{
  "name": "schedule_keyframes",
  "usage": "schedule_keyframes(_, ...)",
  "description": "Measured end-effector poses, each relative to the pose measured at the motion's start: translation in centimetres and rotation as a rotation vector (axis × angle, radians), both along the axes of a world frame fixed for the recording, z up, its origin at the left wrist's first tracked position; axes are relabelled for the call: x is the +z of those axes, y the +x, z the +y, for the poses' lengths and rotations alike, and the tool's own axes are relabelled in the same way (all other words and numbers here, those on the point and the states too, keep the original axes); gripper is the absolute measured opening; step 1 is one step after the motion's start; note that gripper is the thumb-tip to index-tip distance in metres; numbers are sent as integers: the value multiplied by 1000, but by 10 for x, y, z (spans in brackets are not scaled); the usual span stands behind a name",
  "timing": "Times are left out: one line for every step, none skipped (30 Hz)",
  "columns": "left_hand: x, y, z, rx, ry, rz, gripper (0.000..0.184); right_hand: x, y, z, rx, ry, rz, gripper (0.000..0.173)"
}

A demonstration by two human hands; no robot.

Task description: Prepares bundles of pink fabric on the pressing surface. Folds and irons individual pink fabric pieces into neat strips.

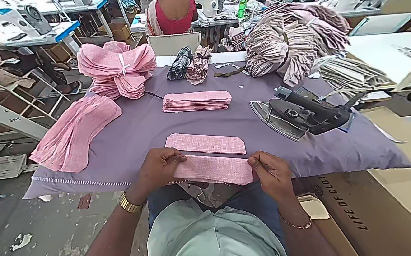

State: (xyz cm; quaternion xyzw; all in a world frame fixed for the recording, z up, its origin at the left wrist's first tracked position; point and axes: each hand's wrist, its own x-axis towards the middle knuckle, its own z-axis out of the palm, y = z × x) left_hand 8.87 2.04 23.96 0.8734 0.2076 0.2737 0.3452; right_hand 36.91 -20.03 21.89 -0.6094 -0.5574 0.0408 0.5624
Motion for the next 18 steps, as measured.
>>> schedule_keyframes(2,2,3,24,-36,-8,21,-1,2,4,-10,-36,8,28)
schedule_keyframes(5,5,5,57,-58,-22,20,0,5,8,-19,-87,16,28)
schedule_keyframes(9,8,8,87,-75,-39,20,3,7,13,-30,-139,24,29)
schedule_keyframes(14,11,11,110,-92,-51,21,8,9,16,-32,-172,39,30)
schedule_keyframes(19,15,16,127,-111,-44,23,15,12,20,-24,-189,56,30)
schedule_keyframes(23,19,22,135,-130,-25,26,22,16,25,-16,-199,62,30)
schedule_keyframes(26,23,29,140,-138,4,28,27,21,32,-18,-213,45,31)
schedule_keyframes(28,28,37,147,-132,43,29,29,27,39,-26,-248,12,32)
schedule_keyframes(28,32,45,159,-112,96,30,30,34,47,-42,-310,-35,33)
schedule_keyframes(27,38,52,180,-86,164,31,30,39,56,-71,-399,-90,34)
schedule_keyframes(26,44,58,205,-63,249,33,30,43,63,-105,-492,-148,35)
schedule_keyframes(24,50,61,228,-46,340,35,29,45,70,-140,-574,-198,35)
schedule_keyframes(22,55,63,251,-23,417,37,28,46,75,-173,-641,-235,35)
schedule_keyframes(19,58,64,277,3,469,38,27,45,78,-203,-680,-264,35)
schedule_keyframes(16,60,63,298,31,496,39,26,43,79,-233,-693,-285,36)
schedule_keyframes(14,59,62,318,61,500,39,25,41,79,-260,-694,-303,37)
schedule_keyframes(13,59,60,342,92,497,39,23,39,78,-283,-683,-323,37)
schedule_keyframes(12,59,58,365,126,486,39,21,38,77,-305,-663,-341,37)
